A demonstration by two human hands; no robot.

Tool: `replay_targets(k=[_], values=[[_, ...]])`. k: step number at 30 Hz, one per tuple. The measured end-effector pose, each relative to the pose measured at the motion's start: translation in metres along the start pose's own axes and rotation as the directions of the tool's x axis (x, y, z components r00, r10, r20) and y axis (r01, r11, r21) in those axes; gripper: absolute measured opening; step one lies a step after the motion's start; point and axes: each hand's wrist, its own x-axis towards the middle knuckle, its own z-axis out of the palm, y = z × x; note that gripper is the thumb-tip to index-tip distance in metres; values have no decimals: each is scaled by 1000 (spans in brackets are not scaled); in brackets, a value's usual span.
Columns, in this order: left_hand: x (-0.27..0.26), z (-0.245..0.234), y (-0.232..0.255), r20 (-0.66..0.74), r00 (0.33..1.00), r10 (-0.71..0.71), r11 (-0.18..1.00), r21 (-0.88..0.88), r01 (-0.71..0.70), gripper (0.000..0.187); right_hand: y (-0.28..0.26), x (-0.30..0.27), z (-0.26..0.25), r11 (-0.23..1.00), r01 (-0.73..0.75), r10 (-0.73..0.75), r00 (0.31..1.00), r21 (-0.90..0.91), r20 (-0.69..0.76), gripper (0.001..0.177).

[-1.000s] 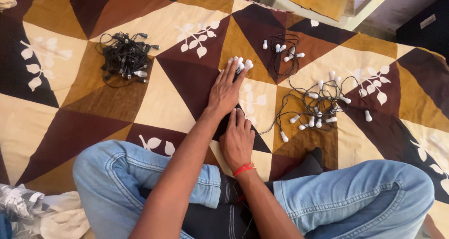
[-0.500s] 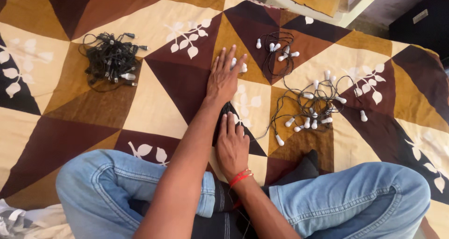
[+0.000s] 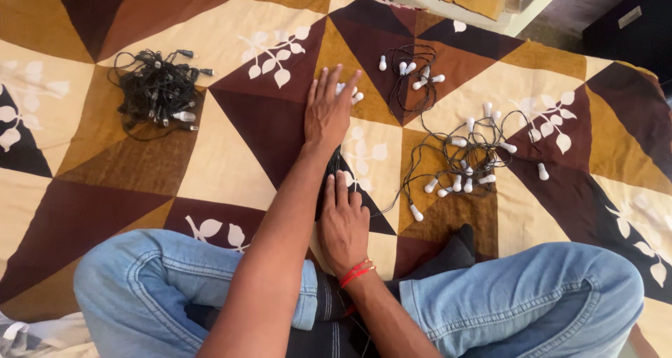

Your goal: The person sits cross-legged on a patterned rug and untangles a string of white LED lights by hand. They separate the wires and bulbs, organizing the string into a neat bundle on the floor.

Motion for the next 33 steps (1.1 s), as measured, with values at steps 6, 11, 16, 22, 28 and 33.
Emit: replay_targets(k=[6, 11, 16, 22, 28, 33], values=[[4, -23, 8, 182, 983, -23, 1000, -7, 24, 48, -1, 1, -2, 1000, 6, -6, 1000, 0, -6, 62], [7, -16, 6, 105, 994, -33, 995, -85, 42, 51, -3, 1, -2, 1000, -7, 7, 1000, 16, 8, 61], [9, -7, 4, 52, 999, 11, 1000, -3, -11, 51, -2, 1, -2, 1000, -10, 10, 1000, 11, 17, 62], [12, -14, 10, 167, 980, -106, 988, 127, 86, 42, -3, 0, -5, 1000, -14, 13, 999, 23, 38, 62], [17, -27, 9, 219, 970, -107, 993, -25, 115, 75, -3, 0, -16, 998, -22, 20, 999, 63, 33, 66], [-10, -26, -37, 3, 987, -160, 928, -340, 152, 71, 7, -2, -21, 917, -42, 21, 998, 396, 56, 73]])
